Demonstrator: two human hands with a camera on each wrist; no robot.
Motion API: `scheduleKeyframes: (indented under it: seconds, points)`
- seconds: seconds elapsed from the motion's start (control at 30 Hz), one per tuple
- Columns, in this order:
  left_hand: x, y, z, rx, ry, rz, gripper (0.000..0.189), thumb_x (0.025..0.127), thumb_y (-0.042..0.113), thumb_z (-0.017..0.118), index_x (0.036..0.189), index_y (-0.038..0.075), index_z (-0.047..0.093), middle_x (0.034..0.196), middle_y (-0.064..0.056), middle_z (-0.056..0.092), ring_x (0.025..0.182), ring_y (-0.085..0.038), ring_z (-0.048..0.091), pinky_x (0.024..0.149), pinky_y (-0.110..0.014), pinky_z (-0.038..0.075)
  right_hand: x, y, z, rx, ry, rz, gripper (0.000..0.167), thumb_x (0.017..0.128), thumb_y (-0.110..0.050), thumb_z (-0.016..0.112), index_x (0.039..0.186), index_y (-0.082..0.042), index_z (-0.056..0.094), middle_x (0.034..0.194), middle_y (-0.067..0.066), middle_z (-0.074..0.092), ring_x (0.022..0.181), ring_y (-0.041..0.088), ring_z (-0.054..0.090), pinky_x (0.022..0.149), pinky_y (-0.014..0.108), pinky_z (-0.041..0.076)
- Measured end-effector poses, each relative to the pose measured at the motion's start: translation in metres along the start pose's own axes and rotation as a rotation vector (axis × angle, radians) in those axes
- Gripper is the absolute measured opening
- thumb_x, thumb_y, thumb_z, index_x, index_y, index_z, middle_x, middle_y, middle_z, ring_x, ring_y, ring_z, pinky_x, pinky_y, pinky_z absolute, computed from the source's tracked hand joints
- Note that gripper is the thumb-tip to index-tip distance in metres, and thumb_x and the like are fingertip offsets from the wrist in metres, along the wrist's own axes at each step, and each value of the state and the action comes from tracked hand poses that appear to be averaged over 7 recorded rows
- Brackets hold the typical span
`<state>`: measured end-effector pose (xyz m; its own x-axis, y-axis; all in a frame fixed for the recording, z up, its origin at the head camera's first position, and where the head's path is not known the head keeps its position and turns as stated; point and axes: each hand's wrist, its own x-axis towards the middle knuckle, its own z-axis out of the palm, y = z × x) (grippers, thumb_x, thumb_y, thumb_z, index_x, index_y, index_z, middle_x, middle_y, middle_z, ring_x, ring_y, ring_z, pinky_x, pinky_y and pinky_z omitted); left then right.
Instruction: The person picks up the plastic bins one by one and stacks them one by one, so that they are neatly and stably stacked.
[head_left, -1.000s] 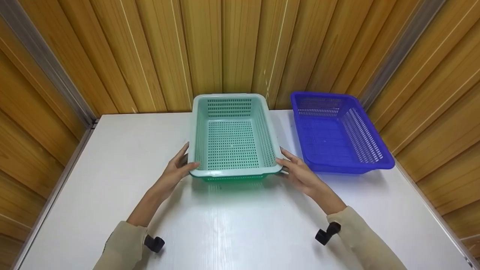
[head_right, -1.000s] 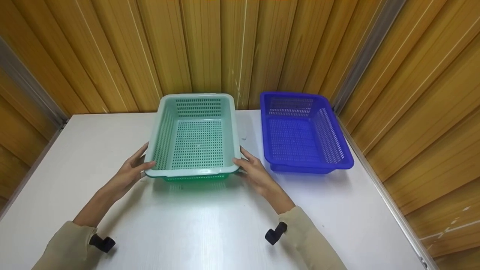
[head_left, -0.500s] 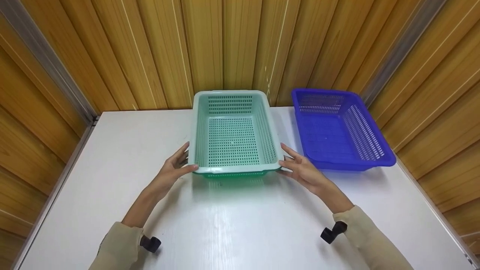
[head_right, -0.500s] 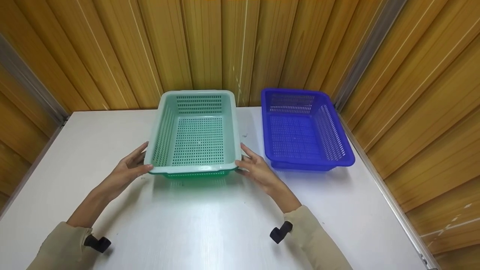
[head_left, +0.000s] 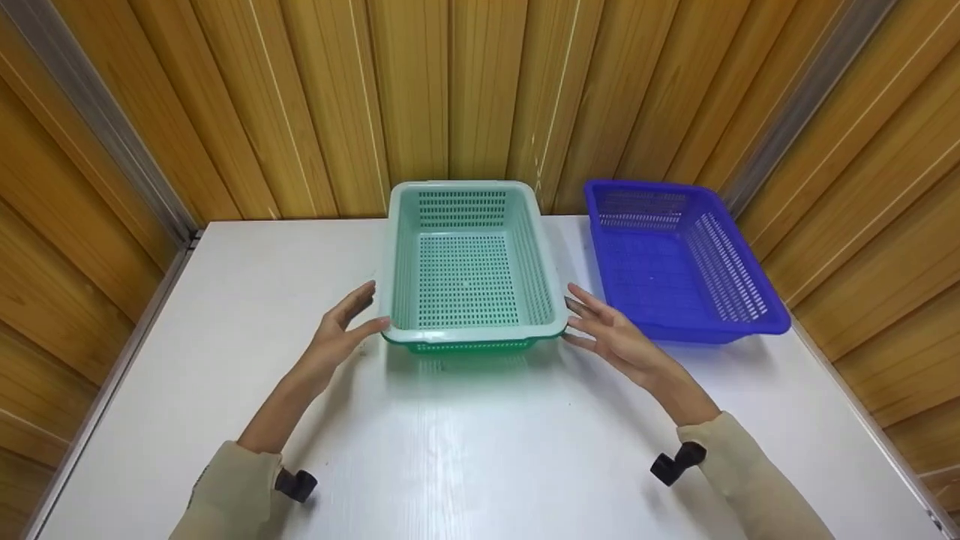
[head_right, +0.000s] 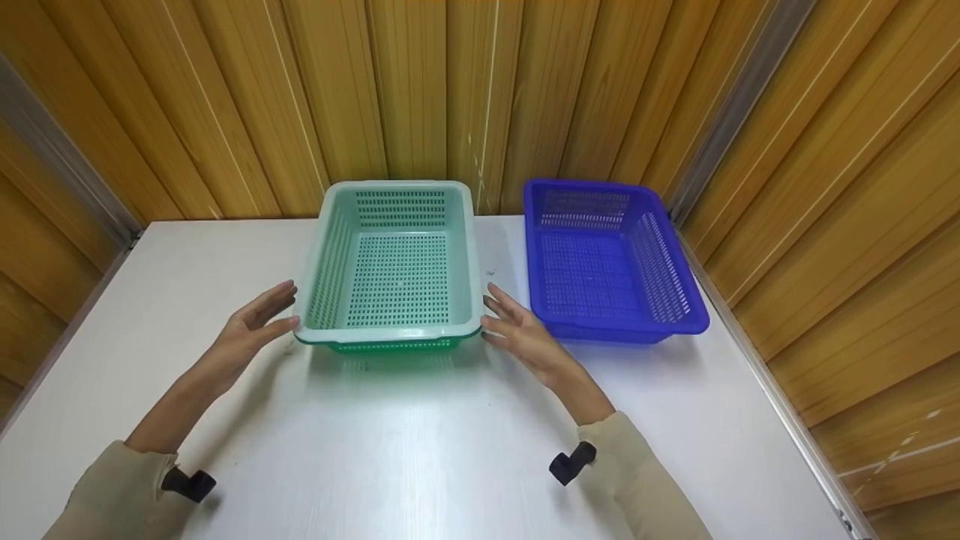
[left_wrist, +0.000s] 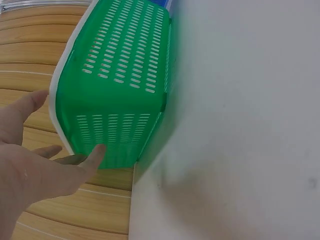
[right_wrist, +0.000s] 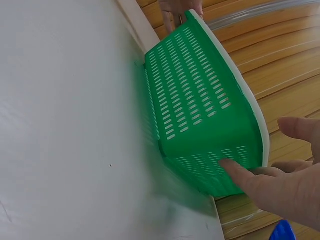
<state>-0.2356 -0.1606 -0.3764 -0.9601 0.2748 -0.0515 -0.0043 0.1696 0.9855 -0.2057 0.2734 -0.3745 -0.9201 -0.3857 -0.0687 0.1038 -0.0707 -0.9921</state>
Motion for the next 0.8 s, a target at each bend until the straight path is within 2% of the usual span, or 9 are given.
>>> scheduleKeyframes:
  seconds: [0.1, 0.2, 0.37, 0.47, 0.6, 0.7, 0.8]
  points:
    - [-0.003, 0.014, -0.008, 0.068, 0.052, 0.002, 0.077, 0.099, 0.035, 0.067, 0.163, 0.018, 0.027, 0.171, -0.007, 0.025, 0.160, -0.029, 0.016, 0.127, -0.062, 0.009, -0.006, -0.007, -0.004, -0.022, -0.018, -0.018, 0.074, 0.107, -0.009, 0.049, 0.165, -0.010, 0.003, 0.172, 0.019, 0.008, 0.158, 0.039, 0.013, 0.125, 0.052, 0.027]
    - [-0.005, 0.028, -0.013, 0.114, 0.070, 0.019, 0.073, 0.101, 0.035, 0.065, 0.162, 0.019, 0.029, 0.170, -0.006, 0.027, 0.159, -0.028, 0.019, 0.127, -0.060, 0.015, -0.013, -0.015, -0.010, -0.036, -0.027, -0.019, 0.073, 0.108, -0.011, 0.049, 0.165, -0.010, 0.004, 0.171, 0.020, 0.014, 0.157, 0.040, 0.018, 0.123, 0.045, 0.033]
    - [-0.006, 0.046, -0.006, 0.097, 0.087, 0.107, 0.066, 0.102, 0.026, 0.063, 0.161, 0.019, 0.034, 0.168, -0.005, 0.031, 0.158, -0.026, 0.024, 0.125, -0.052, 0.029, -0.026, -0.028, -0.027, -0.034, 0.005, -0.029, 0.071, 0.109, -0.014, 0.048, 0.165, -0.011, 0.004, 0.168, 0.024, 0.022, 0.155, 0.037, 0.027, 0.117, 0.036, 0.042]
    - [-0.004, 0.053, 0.004, 0.066, 0.090, 0.141, 0.063, 0.102, 0.021, 0.062, 0.160, 0.018, 0.036, 0.167, -0.005, 0.033, 0.157, -0.025, 0.027, 0.125, -0.048, 0.032, -0.036, -0.037, -0.041, -0.044, 0.029, -0.043, 0.069, 0.110, -0.016, 0.045, 0.165, -0.011, 0.004, 0.167, 0.021, 0.028, 0.152, 0.032, 0.035, 0.115, 0.035, 0.044]
    - [-0.002, 0.061, 0.020, 0.033, 0.052, 0.151, 0.062, 0.102, 0.018, 0.062, 0.159, 0.014, 0.037, 0.166, -0.007, 0.036, 0.156, -0.025, 0.030, 0.125, -0.049, 0.031, -0.050, -0.049, -0.059, -0.003, 0.076, -0.083, 0.067, 0.110, -0.015, 0.042, 0.165, -0.007, 0.005, 0.155, 0.007, 0.051, 0.142, 0.020, 0.053, 0.112, 0.033, 0.048]
    - [0.002, 0.066, 0.038, 0.002, 0.013, 0.157, 0.062, 0.101, 0.016, 0.063, 0.158, 0.013, 0.039, 0.164, -0.008, 0.039, 0.154, -0.027, 0.033, 0.125, -0.050, 0.031, -0.062, -0.057, -0.073, 0.073, 0.107, -0.131, 0.067, 0.110, -0.012, 0.041, 0.164, -0.004, 0.002, 0.144, 0.000, 0.062, 0.133, 0.016, 0.060, 0.108, 0.031, 0.051]
    - [0.006, 0.067, 0.062, -0.042, -0.049, 0.163, 0.061, 0.101, 0.015, 0.064, 0.157, 0.012, 0.040, 0.163, -0.008, 0.041, 0.153, -0.027, 0.035, 0.124, -0.049, 0.032, -0.076, -0.061, -0.087, 0.152, 0.119, -0.180, 0.067, 0.110, -0.008, 0.039, 0.164, -0.003, 0.000, 0.140, 0.003, 0.065, 0.130, 0.018, 0.063, 0.105, 0.031, 0.053]
